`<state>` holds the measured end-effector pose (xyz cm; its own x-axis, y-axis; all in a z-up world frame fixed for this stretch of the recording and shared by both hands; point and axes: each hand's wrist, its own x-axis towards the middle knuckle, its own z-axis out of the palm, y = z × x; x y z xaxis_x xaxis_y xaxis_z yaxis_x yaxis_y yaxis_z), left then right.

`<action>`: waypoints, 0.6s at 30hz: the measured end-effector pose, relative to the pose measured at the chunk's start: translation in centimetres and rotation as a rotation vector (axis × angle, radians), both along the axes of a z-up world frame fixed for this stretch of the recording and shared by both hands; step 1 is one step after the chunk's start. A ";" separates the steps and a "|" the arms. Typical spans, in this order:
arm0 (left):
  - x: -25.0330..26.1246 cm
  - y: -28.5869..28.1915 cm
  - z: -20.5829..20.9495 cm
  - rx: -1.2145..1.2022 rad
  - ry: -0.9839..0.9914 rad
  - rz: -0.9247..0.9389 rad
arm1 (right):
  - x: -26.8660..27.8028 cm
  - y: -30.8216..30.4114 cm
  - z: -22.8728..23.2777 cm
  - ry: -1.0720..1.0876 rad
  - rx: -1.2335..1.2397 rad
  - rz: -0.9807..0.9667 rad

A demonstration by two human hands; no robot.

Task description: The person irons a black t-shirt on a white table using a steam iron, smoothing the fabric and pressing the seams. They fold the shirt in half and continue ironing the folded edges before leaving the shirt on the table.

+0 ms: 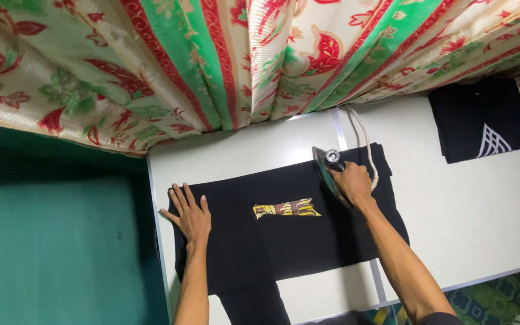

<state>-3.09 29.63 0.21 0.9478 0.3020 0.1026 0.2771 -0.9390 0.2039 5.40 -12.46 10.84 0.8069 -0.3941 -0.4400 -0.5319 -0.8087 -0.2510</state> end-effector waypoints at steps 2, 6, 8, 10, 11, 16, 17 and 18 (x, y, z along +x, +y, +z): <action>0.7 -1.4 -0.8 0.028 -0.062 -0.016 | 0.1 0.1 -0.8 0.000 0.001 -0.011; 3.0 -9.1 1.9 0.028 -0.181 -0.278 | -0.3 3.6 0.6 0.049 0.032 0.086; 3.4 -13.0 2.7 -0.083 -0.010 -0.366 | -0.7 5.5 -0.2 0.074 0.058 0.131; 3.6 -15.5 2.6 -0.195 0.157 -0.450 | -0.9 6.3 0.2 0.092 0.080 0.174; 3.6 -16.1 2.2 -0.179 0.196 -0.430 | -0.8 6.2 1.1 0.107 0.069 0.189; 3.8 -15.2 2.8 -0.056 0.227 -0.269 | -0.4 1.0 0.4 0.096 0.015 0.159; 3.8 -14.8 2.9 -0.066 0.235 -0.224 | -0.3 -0.5 0.8 0.073 0.026 0.111; 3.8 -14.3 2.9 -0.075 0.243 -0.178 | -0.3 -2.0 1.2 0.050 0.037 0.062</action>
